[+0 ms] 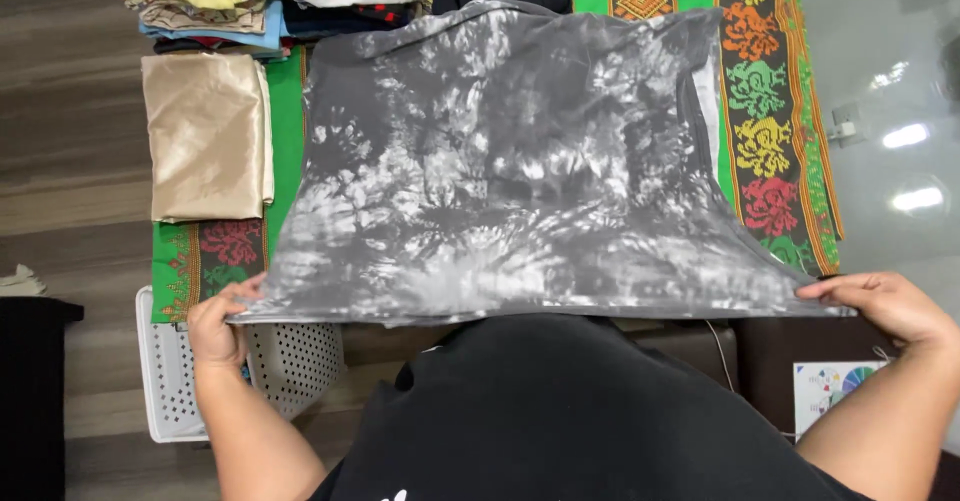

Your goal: The person folds clothes by hand. The person takes items from a basket, spreads them out on a table, and folds a tie-dye shirt, a pair of blue patterned shorts, and a black floral dress, placing each onto a stack.

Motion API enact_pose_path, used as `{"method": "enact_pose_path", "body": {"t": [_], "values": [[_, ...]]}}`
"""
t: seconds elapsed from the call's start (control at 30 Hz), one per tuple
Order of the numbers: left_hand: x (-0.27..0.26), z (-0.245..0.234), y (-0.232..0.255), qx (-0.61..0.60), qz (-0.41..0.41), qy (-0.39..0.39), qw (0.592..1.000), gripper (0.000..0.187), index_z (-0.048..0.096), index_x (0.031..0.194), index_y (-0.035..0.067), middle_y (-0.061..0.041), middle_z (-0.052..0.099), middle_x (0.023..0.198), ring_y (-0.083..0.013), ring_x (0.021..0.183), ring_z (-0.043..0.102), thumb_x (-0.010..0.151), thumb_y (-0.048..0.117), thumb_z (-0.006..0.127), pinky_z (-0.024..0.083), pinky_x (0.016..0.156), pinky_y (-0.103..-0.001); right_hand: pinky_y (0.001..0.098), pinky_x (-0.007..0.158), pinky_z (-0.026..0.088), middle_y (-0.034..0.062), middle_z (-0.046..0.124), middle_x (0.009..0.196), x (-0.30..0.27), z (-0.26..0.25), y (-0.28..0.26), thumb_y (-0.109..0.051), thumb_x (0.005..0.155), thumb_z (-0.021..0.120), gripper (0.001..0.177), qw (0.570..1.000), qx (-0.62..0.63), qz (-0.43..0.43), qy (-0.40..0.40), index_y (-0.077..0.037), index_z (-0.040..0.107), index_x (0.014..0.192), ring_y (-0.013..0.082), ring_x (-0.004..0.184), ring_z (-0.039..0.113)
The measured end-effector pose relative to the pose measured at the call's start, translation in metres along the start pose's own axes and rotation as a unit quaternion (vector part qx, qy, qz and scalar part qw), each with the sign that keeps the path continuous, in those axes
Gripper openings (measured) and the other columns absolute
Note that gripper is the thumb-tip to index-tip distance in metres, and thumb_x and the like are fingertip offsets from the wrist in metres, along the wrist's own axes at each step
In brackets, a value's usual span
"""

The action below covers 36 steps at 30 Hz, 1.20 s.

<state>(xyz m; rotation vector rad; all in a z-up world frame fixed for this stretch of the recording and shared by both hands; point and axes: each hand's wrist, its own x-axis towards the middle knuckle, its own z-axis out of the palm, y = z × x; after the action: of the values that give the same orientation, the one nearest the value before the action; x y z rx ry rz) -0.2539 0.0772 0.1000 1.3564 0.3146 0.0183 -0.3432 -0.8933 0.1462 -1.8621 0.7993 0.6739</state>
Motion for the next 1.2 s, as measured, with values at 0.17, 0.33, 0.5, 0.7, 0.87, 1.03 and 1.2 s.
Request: {"method": "enact_pose_path", "body": {"t": [0.17, 0.33, 0.5, 0.7, 0.87, 1.03, 1.2], "values": [[0.043, 0.011, 0.018, 0.187, -0.066, 0.034, 0.980, 0.017, 0.063, 0.070, -0.003, -0.017, 0.076, 0.099, -0.0318, 0.096, 0.069, 0.080, 0.008, 0.055, 0.051, 0.095, -0.041, 0.0347, 0.096, 0.051, 0.0149, 0.083, 0.101, 0.047, -0.020, -0.059, -0.010, 0.095, 0.059, 0.028, 0.989, -0.071, -0.119, -0.043, 0.006, 0.082, 0.099, 0.0204, 0.097, 0.074], [0.182, 0.054, -0.001, 0.293, -0.025, 0.110, 0.950, 0.027, 0.069, 0.090, -0.005, -0.007, 0.065, 0.083, -0.0190, 0.076, 0.059, 0.100, 0.021, 0.066, 0.046, 0.066, -0.037, 0.0337, 0.089, 0.051, 0.0144, 0.075, 0.105, 0.166, 0.003, -0.163, -0.007, 0.093, 0.058, 0.019, 0.994, 0.050, -0.089, 0.022, 0.005, 0.071, 0.100, 0.0223, 0.097, 0.070], [0.238, 0.104, -0.043, 0.343, 0.029, 0.072, 0.936, 0.043, 0.074, 0.120, 0.002, -0.008, 0.074, 0.112, -0.0171, 0.102, 0.066, 0.100, 0.039, 0.067, 0.049, 0.091, -0.033, 0.0339, 0.071, 0.044, 0.0037, 0.070, 0.114, 0.227, 0.057, -0.202, -0.025, 0.099, 0.056, 0.027, 0.978, 0.173, -0.038, 0.112, -0.007, 0.067, 0.117, 0.0152, 0.084, 0.057], [0.194, 0.085, -0.075, 0.504, -0.136, 0.070, 0.850, 0.067, 0.072, 0.121, -0.002, -0.019, 0.073, 0.105, -0.0297, 0.098, 0.069, 0.084, 0.052, 0.081, 0.053, 0.088, -0.040, 0.0349, 0.074, 0.051, 0.0086, 0.061, 0.112, 0.223, 0.106, -0.177, -0.037, 0.085, 0.079, 0.063, 0.990, -0.030, -0.053, 0.131, -0.006, 0.055, 0.134, 0.0195, 0.092, 0.061], [0.150, 0.054, -0.078, 0.511, -0.083, 0.091, 0.851, 0.054, 0.076, 0.106, -0.001, -0.010, 0.069, 0.089, -0.0178, 0.080, 0.061, 0.085, 0.047, 0.085, 0.050, 0.077, -0.033, 0.0318, 0.076, 0.054, 0.0133, 0.066, 0.103, 0.219, 0.118, -0.132, -0.025, 0.077, 0.092, 0.063, 0.969, -0.061, -0.074, 0.228, 0.001, 0.057, 0.122, 0.0192, 0.087, 0.064], [0.130, 0.050, -0.087, 0.450, -0.036, 0.161, 0.877, 0.035, 0.072, 0.105, -0.002, -0.008, 0.065, 0.088, -0.0133, 0.079, 0.055, 0.098, 0.032, 0.080, 0.046, 0.074, -0.029, 0.0313, 0.075, 0.055, 0.0099, 0.070, 0.092, 0.194, 0.135, -0.094, -0.029, 0.078, 0.090, 0.053, 0.956, -0.040, -0.073, 0.281, 0.003, 0.063, 0.111, 0.0170, 0.080, 0.066], [0.152, 0.073, -0.084, 0.213, 0.062, 0.214, 0.951, 0.019, 0.064, 0.103, 0.001, -0.001, 0.070, 0.102, -0.0067, 0.094, 0.065, 0.102, 0.017, 0.075, 0.053, 0.084, -0.022, 0.0368, 0.078, 0.054, 0.0147, 0.073, 0.095, 0.186, 0.143, -0.089, -0.040, 0.091, 0.081, 0.046, 0.952, -0.114, -0.087, 0.271, 0.001, 0.071, 0.110, 0.0247, 0.084, 0.068]]}}
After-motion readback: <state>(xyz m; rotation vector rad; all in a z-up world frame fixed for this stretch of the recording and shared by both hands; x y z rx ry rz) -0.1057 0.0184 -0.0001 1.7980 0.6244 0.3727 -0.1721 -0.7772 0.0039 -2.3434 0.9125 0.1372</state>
